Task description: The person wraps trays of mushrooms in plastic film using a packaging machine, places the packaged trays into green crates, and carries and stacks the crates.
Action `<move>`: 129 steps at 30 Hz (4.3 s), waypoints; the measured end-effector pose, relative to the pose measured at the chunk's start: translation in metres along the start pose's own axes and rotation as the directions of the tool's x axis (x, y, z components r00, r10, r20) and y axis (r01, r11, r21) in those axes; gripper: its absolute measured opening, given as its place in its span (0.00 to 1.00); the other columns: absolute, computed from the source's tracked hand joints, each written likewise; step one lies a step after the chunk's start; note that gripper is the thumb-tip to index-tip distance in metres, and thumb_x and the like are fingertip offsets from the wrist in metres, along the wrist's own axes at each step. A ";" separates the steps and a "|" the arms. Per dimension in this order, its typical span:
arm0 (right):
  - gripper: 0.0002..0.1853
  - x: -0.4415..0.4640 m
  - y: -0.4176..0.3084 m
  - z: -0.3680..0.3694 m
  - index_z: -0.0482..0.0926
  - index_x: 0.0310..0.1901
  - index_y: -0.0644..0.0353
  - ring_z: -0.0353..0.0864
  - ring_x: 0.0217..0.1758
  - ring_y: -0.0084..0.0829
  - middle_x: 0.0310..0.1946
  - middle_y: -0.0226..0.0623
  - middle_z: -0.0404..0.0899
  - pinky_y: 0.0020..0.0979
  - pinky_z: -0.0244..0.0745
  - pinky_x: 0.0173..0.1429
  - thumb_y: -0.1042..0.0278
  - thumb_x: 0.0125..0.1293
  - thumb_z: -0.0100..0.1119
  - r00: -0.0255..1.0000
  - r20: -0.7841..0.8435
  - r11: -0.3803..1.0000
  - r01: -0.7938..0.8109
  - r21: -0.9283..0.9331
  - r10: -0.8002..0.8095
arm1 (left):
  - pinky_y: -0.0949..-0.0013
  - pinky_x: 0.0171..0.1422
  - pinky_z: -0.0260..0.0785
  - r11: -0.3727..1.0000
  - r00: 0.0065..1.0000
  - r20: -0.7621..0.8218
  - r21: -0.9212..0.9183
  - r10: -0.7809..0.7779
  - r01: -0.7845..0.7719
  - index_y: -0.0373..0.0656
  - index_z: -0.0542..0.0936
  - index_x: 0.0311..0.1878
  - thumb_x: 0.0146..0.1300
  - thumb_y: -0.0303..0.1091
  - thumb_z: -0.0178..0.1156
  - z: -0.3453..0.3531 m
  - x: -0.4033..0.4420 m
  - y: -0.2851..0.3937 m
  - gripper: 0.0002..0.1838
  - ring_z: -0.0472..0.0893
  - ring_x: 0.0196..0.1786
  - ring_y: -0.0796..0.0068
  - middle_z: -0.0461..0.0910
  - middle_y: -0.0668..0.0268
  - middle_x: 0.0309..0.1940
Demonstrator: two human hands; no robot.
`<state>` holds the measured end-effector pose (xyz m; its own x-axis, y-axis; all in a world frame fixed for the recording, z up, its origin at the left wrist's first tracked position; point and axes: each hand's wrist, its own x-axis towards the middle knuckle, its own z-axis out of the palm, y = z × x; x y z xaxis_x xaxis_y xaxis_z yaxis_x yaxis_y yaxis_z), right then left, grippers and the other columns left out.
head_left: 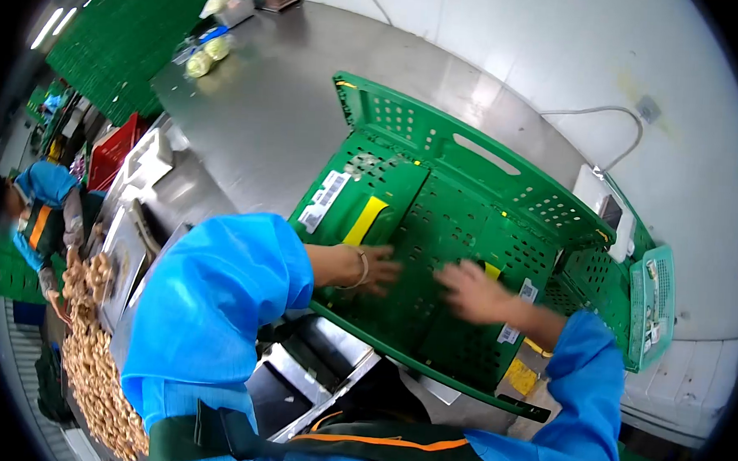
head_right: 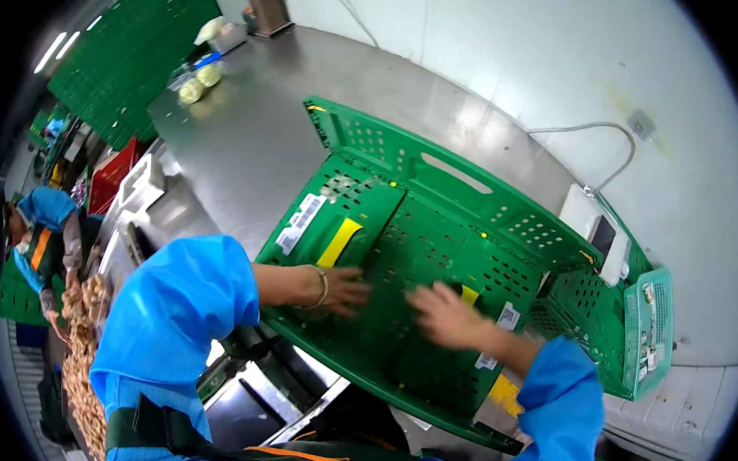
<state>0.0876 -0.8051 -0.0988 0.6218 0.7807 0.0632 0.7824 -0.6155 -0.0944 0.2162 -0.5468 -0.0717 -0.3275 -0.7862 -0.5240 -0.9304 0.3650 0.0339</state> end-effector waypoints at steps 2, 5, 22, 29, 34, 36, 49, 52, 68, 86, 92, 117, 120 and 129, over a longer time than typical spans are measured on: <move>0.13 -0.017 -0.017 0.027 0.75 0.29 0.57 0.70 0.47 0.35 0.43 0.39 0.72 0.40 0.56 0.62 0.55 0.54 0.54 0.986 -0.134 0.988 -0.085 0.132 0.103 | 0.42 0.63 0.45 0.977 0.946 -0.247 0.041 0.211 -0.207 0.50 0.67 0.57 0.55 0.52 0.52 0.060 0.011 -0.011 0.28 0.65 0.58 0.59 0.64 0.58 0.56; 0.14 0.008 -0.022 0.005 0.74 0.27 0.57 0.73 0.39 0.34 0.31 0.37 0.75 0.38 0.58 0.60 0.53 0.57 0.53 0.963 0.195 0.949 -0.227 0.217 0.186 | 0.52 0.60 0.53 0.979 0.970 -0.212 -0.136 0.120 -0.151 0.47 0.79 0.36 0.57 0.50 0.51 0.038 0.009 -0.012 0.17 0.71 0.48 0.65 0.74 0.62 0.40; 0.31 -0.006 -0.168 -0.168 0.65 0.55 0.64 0.75 0.44 0.45 0.36 0.47 0.78 0.42 0.65 0.55 0.53 0.53 0.59 0.819 0.255 0.726 -0.573 0.381 0.513 | 0.64 0.48 0.68 0.088 0.511 0.618 -0.583 -0.597 0.808 0.40 0.74 0.48 0.48 0.34 0.61 -0.120 -0.267 0.233 0.22 0.76 0.43 0.55 0.76 0.53 0.40; 0.26 0.087 -0.181 -0.139 0.61 0.55 0.69 0.75 0.39 0.50 0.37 0.55 0.75 0.42 0.71 0.44 0.66 0.56 0.52 0.833 0.379 0.875 -0.473 0.109 0.403 | 0.72 0.40 0.64 0.568 0.372 -0.907 -0.415 -0.198 -0.710 0.47 0.66 0.58 0.66 0.29 0.36 -0.135 -0.284 0.441 0.19 0.73 0.42 0.71 0.73 0.55 0.46; 0.20 0.272 -0.261 -0.147 0.66 0.53 0.65 0.69 0.54 0.37 0.52 0.43 0.68 0.32 0.68 0.53 0.70 0.59 0.51 1.000 -0.006 0.777 0.024 0.629 -0.026 | 0.72 0.43 0.66 0.688 0.260 -0.941 -0.336 -0.217 -0.643 0.44 0.66 0.56 0.65 0.30 0.38 -0.127 -0.310 0.544 0.17 0.75 0.43 0.70 0.74 0.55 0.44; 0.18 0.372 -0.298 -0.114 0.68 0.52 0.61 0.72 0.51 0.35 0.53 0.41 0.66 0.31 0.69 0.51 0.66 0.60 0.51 0.992 -0.085 0.692 0.126 0.711 -0.093 | 0.73 0.43 0.67 0.567 0.290 -0.823 -0.552 -0.489 -0.611 0.41 0.67 0.54 0.64 0.30 0.42 -0.110 -0.325 0.557 0.16 0.75 0.41 0.72 0.75 0.56 0.41; 0.15 0.778 -0.395 0.060 0.66 0.49 0.67 0.79 0.30 0.43 0.36 0.51 0.73 0.38 0.79 0.24 0.70 0.62 0.39 0.815 0.385 -0.031 -0.413 0.910 0.433 | 0.77 0.37 0.64 0.137 -0.573 0.819 -0.565 -0.028 -0.814 0.36 0.71 0.52 0.62 0.28 0.52 0.080 -0.265 0.666 0.15 0.71 0.31 0.79 0.76 0.64 0.33; 0.14 0.753 -0.388 0.055 0.63 0.49 0.70 0.80 0.30 0.41 0.36 0.50 0.72 0.36 0.81 0.27 0.77 0.62 0.37 0.843 0.338 -0.094 -0.330 0.939 0.419 | 0.77 0.40 0.65 0.063 -0.565 0.824 -0.566 0.046 -0.822 0.36 0.71 0.51 0.62 0.29 0.53 0.081 -0.267 0.664 0.14 0.72 0.33 0.79 0.76 0.64 0.34; 0.18 0.426 -0.337 -0.044 0.57 0.49 0.67 0.79 0.36 0.41 0.45 0.46 0.66 0.33 0.81 0.33 0.82 0.56 0.42 0.805 0.466 -0.220 -0.411 0.884 0.366 | 0.66 0.43 0.67 -0.153 -0.778 0.009 -0.982 -0.629 0.112 0.38 0.76 0.41 0.53 0.24 0.57 0.084 -0.267 0.512 0.11 0.76 0.36 0.61 0.77 0.59 0.33; 0.10 0.286 -0.309 -0.061 0.66 0.23 0.55 0.53 0.11 0.10 0.13 0.21 0.60 0.16 0.42 0.12 0.71 0.60 0.53 0.785 0.577 -0.359 -0.483 0.798 0.225 | 0.78 0.18 0.53 -0.409 -0.491 0.649 -0.755 -0.582 -0.512 0.41 0.70 0.16 0.53 0.35 0.58 0.101 -0.294 0.540 0.14 0.60 0.14 0.85 0.63 0.74 0.10; 0.12 0.259 -0.292 -0.088 0.63 0.23 0.58 0.59 0.16 0.21 0.16 0.28 0.59 0.21 0.51 0.16 0.66 0.64 0.43 0.870 -0.197 -0.877 -0.474 -0.074 -0.453 | 0.72 0.22 0.62 0.353 -0.354 -0.007 0.067 -0.935 -0.933 0.49 0.67 0.22 0.64 0.45 0.44 0.044 -0.272 0.562 0.16 0.66 0.19 0.75 0.65 0.71 0.17; 0.33 0.415 -0.307 -0.092 0.60 0.58 0.62 0.77 0.43 0.36 0.48 0.45 0.70 0.29 0.79 0.19 0.40 0.63 0.41 0.797 0.528 0.011 -0.549 0.836 -0.292 | 0.56 0.52 0.68 -0.417 0.277 0.318 -0.776 -0.907 -0.474 0.43 0.51 0.66 0.57 0.67 0.40 0.092 -0.384 0.436 0.44 0.67 0.59 0.55 0.62 0.52 0.59; 0.33 0.357 -0.326 -0.125 0.60 0.57 0.64 0.78 0.39 0.34 0.44 0.44 0.72 0.28 0.78 0.19 0.42 0.62 0.43 0.835 0.500 0.113 -0.487 0.866 -0.231 | 0.65 0.48 0.72 -0.386 0.380 0.207 -0.784 -0.901 -0.486 0.41 0.50 0.67 0.58 0.63 0.45 0.047 -0.364 0.466 0.43 0.67 0.60 0.60 0.62 0.51 0.59; 0.28 0.265 -0.344 -0.033 0.59 0.58 0.64 0.79 0.35 0.31 0.49 0.43 0.69 0.25 0.75 0.14 0.48 0.66 0.38 0.662 0.705 0.084 -0.712 0.698 -0.254 | 0.73 0.56 0.64 -0.392 0.275 0.280 -0.692 -0.920 -0.606 0.33 0.72 0.48 0.63 0.48 0.50 0.123 -0.256 0.573 0.24 0.74 0.48 0.73 0.77 0.60 0.42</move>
<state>-0.0156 -0.3897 -0.0170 0.1885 0.7490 -0.6352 -0.4013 -0.5316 -0.7460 -0.2126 -0.0752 -0.0232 0.8117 -0.4122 -0.4138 0.4492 -0.0123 0.8933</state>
